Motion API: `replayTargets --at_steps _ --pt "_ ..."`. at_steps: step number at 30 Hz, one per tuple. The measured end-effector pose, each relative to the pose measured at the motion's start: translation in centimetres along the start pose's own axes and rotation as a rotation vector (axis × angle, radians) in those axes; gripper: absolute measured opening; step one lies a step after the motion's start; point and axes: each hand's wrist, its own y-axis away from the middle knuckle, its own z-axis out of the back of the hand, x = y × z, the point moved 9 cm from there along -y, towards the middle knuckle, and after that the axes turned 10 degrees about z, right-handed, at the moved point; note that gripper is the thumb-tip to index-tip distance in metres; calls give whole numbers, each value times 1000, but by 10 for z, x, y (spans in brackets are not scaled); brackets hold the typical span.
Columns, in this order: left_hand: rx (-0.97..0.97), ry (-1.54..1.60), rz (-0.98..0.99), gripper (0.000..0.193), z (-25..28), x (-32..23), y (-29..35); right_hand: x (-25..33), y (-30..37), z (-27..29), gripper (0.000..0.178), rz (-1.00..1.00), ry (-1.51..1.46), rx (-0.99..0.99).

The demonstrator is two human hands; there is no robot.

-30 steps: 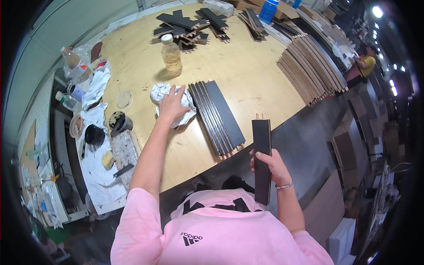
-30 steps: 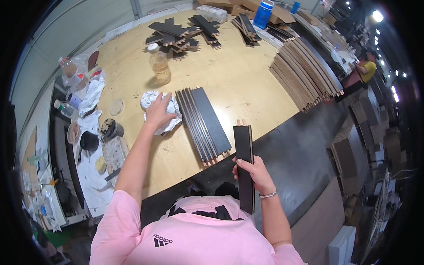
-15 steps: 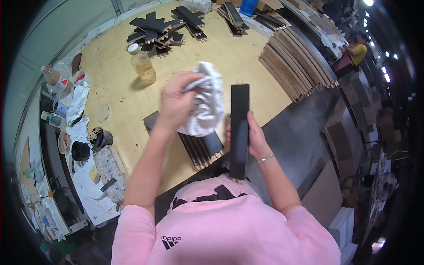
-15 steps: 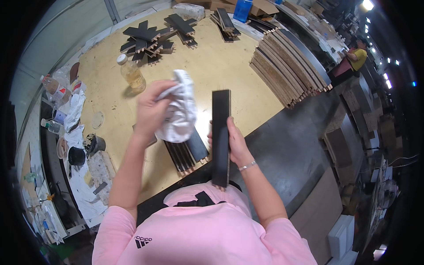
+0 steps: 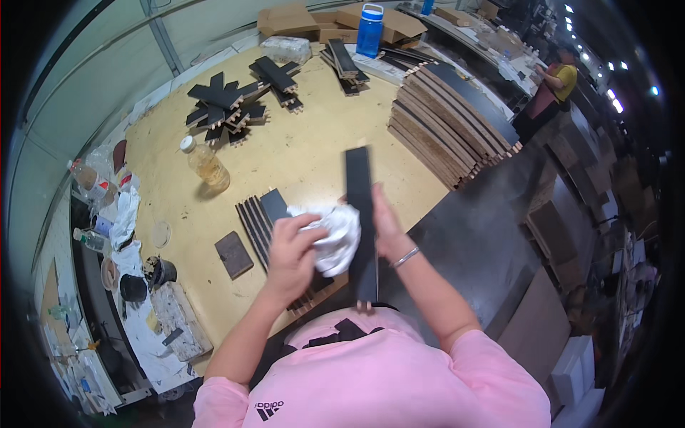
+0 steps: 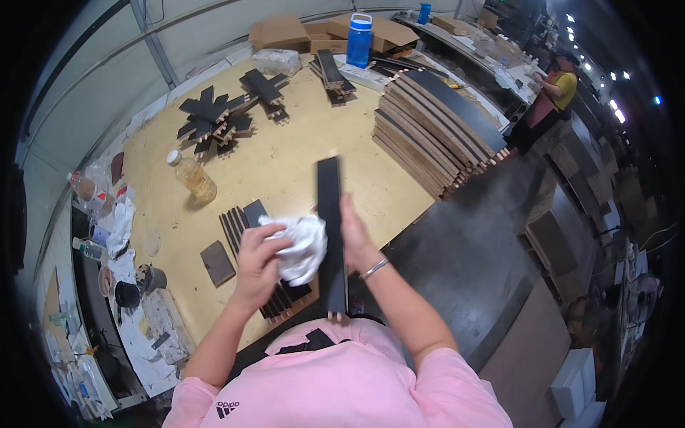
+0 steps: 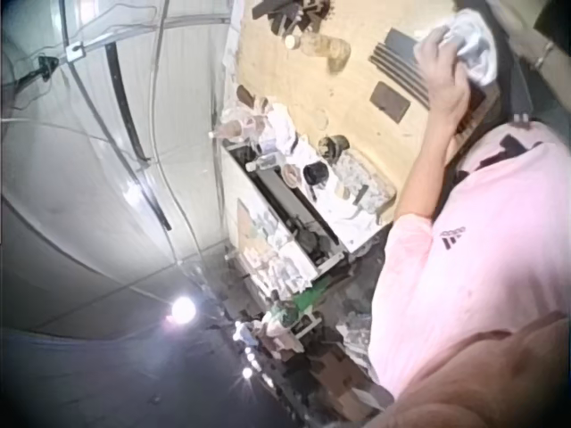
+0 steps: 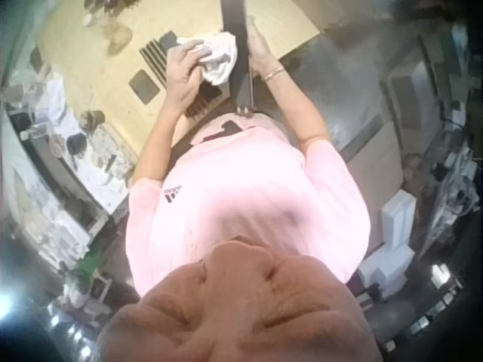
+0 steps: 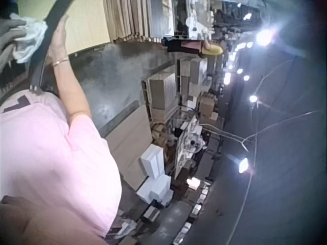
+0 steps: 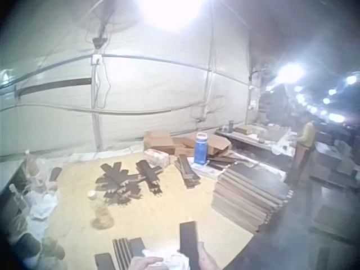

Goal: The person wipes a dark wooden board using a cloth and a sponge, applies a liquid from a bottle to the cloth, and then applies a black substance to the edge of the board with a small tool.

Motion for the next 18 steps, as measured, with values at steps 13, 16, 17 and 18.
replayTargets --at_steps 13,16,17,18 --pt "-79 900 822 16 -5 138 -17 -25 63 -35 73 -280 47 352" --pt "72 732 690 13 -41 88 -5 -36 68 -29 67 -288 109 404" --pt "92 805 712 13 -46 85 -1 -39 72 -31 67 -299 109 417" --pt "66 879 694 13 -47 82 0 -36 75 -28 65 -269 104 373"
